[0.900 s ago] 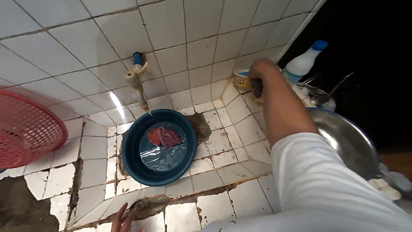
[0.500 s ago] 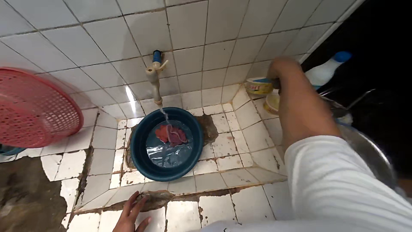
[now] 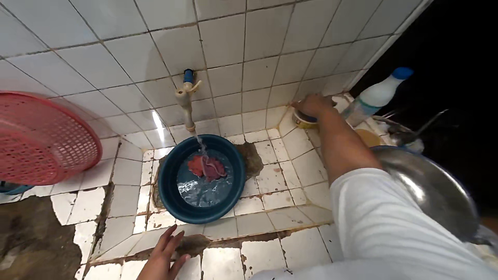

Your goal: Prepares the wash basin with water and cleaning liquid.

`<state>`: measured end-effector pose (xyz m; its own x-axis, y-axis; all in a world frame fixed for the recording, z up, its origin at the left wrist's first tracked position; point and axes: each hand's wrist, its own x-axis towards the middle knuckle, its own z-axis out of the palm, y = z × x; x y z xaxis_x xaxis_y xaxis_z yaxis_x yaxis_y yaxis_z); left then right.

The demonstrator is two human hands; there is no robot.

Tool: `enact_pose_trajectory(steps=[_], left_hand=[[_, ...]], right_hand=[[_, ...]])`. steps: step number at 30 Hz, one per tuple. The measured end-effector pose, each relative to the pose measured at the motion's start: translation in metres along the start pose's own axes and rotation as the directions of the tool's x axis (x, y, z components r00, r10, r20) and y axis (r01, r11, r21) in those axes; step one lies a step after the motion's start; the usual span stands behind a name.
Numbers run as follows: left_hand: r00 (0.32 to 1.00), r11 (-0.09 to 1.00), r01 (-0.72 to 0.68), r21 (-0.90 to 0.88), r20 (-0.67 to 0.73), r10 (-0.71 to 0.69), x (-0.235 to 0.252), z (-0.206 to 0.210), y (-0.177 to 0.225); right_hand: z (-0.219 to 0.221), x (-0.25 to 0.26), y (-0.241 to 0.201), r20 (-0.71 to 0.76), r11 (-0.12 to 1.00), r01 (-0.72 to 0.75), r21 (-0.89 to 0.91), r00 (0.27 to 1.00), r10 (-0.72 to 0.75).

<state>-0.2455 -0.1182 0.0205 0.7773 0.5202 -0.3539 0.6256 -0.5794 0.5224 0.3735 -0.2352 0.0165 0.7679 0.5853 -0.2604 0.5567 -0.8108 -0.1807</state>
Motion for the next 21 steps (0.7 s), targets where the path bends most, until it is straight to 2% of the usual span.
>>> enact_pose_trajectory(steps=[2, 4, 8, 10, 12, 14, 15, 17, 18, 19, 21], left_hand=[[1.0, 1.0, 0.008, -0.007, 0.016, -0.008, -0.001, 0.0, -0.002], [1.0, 1.0, 0.004, -0.012, 0.02, -0.004, -0.002, 0.002, -0.006], [0.999, 1.0, -0.01, 0.027, 0.053, 0.008, 0.008, -0.001, -0.003], [0.998, 0.999, -0.022, 0.034, 0.055, 0.02, 0.029, -0.012, 0.004], [0.997, 0.999, -0.023, -0.035, 0.067, 0.025, 0.067, -0.029, 0.014], [0.998, 0.956, 0.054, -0.287, 0.036, -0.046, 0.118, -0.044, 0.032], [0.994, 0.863, 0.098, -0.495, -0.001, -0.114, 0.146, -0.044, 0.041], [0.96, 0.5, 0.087, -0.862, -0.062, -0.274, 0.198, -0.035, 0.05], [0.934, 0.312, 0.046, -0.949, -0.07, -0.351, 0.22, -0.032, 0.056], [0.901, 0.164, 0.002, -0.986, -0.069, -0.429, 0.236, -0.034, 0.066], [0.83, -0.022, -0.049, -0.999, -0.028, -0.557, 0.256, -0.041, 0.088]], right_hand=[[0.002, 0.001, 0.002, 0.03, 0.998, 0.047, -0.039, 0.998, -0.046], [0.007, 0.001, 0.006, -0.043, 0.994, 0.083, -0.075, 0.995, -0.086], [0.019, 0.0, 0.012, -0.198, 0.998, 0.019, -0.065, 0.98, -0.032], [0.008, -0.013, -0.015, -0.285, 1.0, 0.022, -0.021, 0.958, -0.027], [-0.003, -0.031, -0.064, -0.366, 0.982, 0.138, 0.131, 0.927, -0.081], [0.005, -0.049, -0.125, -0.327, 0.88, 0.275, 0.388, 0.934, -0.147], [0.019, -0.056, -0.158, -0.262, 0.78, 0.305, 0.547, 0.947, -0.187], [0.062, -0.076, -0.23, -0.078, 0.529, 0.207, 0.823, 0.963, -0.257], [0.08, -0.091, -0.263, -0.017, 0.438, 0.148, 0.887, 0.957, -0.289], [0.094, -0.105, -0.291, -0.005, 0.4, 0.133, 0.907, 0.952, -0.305], [0.11, -0.128, -0.323, -0.052, 0.458, 0.242, 0.855, 0.92, -0.389]])
